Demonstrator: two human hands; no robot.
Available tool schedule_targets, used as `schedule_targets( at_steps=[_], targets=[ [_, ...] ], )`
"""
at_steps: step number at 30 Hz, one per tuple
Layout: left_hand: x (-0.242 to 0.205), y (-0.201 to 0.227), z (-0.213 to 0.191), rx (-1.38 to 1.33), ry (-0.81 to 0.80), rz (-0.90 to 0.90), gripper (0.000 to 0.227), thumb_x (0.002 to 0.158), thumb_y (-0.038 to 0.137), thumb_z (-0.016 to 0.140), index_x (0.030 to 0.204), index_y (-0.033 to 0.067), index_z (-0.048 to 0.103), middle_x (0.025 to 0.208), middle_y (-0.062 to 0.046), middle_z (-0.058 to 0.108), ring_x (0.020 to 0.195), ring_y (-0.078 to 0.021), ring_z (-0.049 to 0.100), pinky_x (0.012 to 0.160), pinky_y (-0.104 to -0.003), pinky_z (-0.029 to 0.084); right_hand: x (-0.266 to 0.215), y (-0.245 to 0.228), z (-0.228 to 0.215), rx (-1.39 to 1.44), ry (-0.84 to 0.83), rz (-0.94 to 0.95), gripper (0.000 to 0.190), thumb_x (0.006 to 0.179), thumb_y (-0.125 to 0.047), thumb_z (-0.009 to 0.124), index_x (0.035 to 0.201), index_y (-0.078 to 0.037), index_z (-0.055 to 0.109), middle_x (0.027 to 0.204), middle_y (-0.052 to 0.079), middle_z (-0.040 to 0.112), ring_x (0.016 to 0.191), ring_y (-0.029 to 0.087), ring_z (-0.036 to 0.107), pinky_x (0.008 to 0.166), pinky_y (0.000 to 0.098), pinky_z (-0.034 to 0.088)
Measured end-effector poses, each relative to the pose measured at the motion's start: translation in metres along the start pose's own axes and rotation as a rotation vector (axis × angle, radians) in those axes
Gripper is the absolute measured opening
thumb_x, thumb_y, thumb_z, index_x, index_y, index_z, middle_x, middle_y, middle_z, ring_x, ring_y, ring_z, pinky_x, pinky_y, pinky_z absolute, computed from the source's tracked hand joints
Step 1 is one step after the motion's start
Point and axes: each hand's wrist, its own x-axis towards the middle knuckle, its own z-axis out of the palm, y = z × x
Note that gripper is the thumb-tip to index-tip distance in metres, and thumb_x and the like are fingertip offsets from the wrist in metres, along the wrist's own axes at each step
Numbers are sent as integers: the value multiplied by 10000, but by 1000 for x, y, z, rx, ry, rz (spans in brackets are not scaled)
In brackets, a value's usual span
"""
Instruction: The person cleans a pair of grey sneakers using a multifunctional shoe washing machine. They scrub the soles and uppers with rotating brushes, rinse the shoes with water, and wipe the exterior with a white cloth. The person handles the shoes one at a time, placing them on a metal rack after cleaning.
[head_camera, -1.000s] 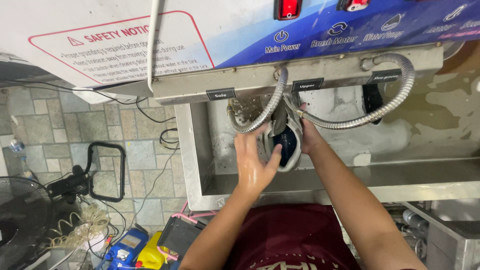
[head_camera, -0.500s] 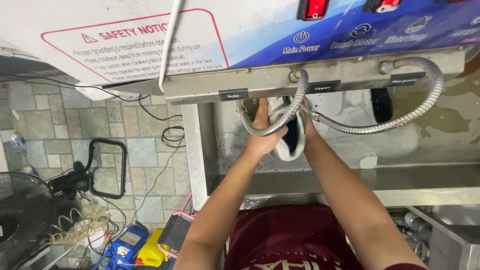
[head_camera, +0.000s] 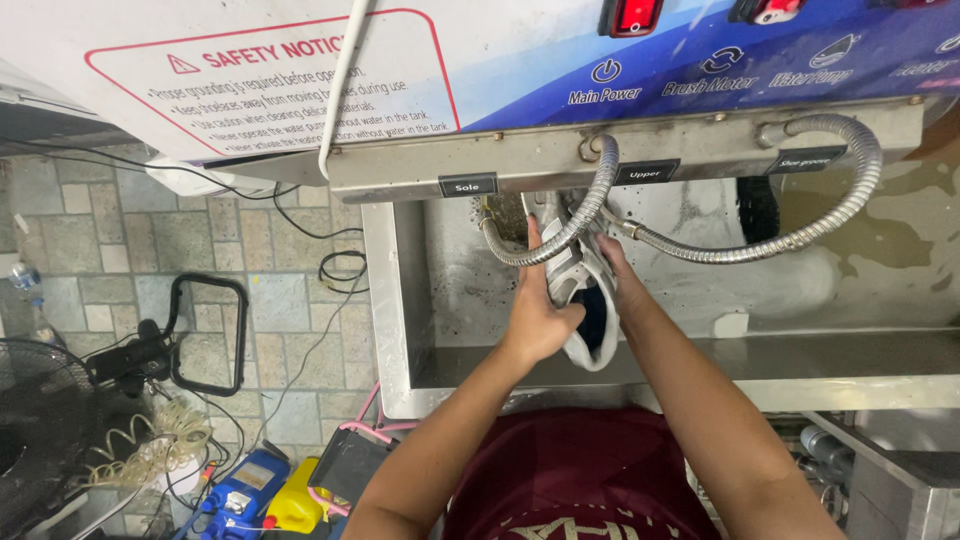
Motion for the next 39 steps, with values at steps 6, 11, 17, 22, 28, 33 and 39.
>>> schedule_targets(
  at_steps=[6,11,17,22,28,33,39],
  targets=[
    [-23,-2,3,-110,-12,27,1207,692,-71,639,1653,32,-84,1549,-271,427,1430,-369,483,1176,-371,383,-16,7,-12,-43,-48,28,535,951,-398,635,1326,-19,601,1175,134,712,1035,245,697,961,412,546],
    [-18,-29,-4,-291,-161,-144,1211,689,-56,580,1665,120,-116,1487,-201,529,1370,-289,531,1161,-324,384,-36,-16,25,-294,23,-38,495,922,-314,635,1310,-7,611,1157,127,720,1018,236,704,928,375,560],
    [46,-89,-29,-655,-219,-111,1150,653,-99,545,1700,112,119,1573,-67,461,1404,-213,444,1166,-315,325,-25,-53,99,-418,140,-235,513,968,-361,656,1330,0,610,1269,69,680,1185,145,628,1025,301,483],
    [60,-123,-33,-532,-284,-233,1083,702,-88,575,1681,116,160,1448,-78,507,1324,-235,470,1133,-336,362,-32,-63,119,-626,183,-307,406,961,-311,663,1282,-69,603,1191,59,694,1089,127,636,940,290,498],
    [46,-150,-27,-404,-344,-19,986,734,-144,553,1656,37,252,1654,-30,370,1538,-166,282,1248,-326,232,-33,-41,76,-603,111,-352,326,1000,-205,669,1235,19,694,1142,56,739,1018,123,669,875,285,548],
    [19,-171,-14,-567,-411,-271,714,779,-101,540,1485,-15,470,1351,-114,625,1275,-240,580,1119,-376,447,-55,-33,81,-652,67,-461,495,885,-151,722,1330,-23,547,1149,42,690,1047,124,644,923,310,532],
    [31,-165,-17,-648,-305,-307,660,852,8,601,1492,31,440,1334,-121,625,1189,-227,632,1013,-355,520,-42,-42,90,-767,141,-426,539,917,-202,737,1383,18,578,1222,104,688,1089,155,639,947,329,519]
  ],
)
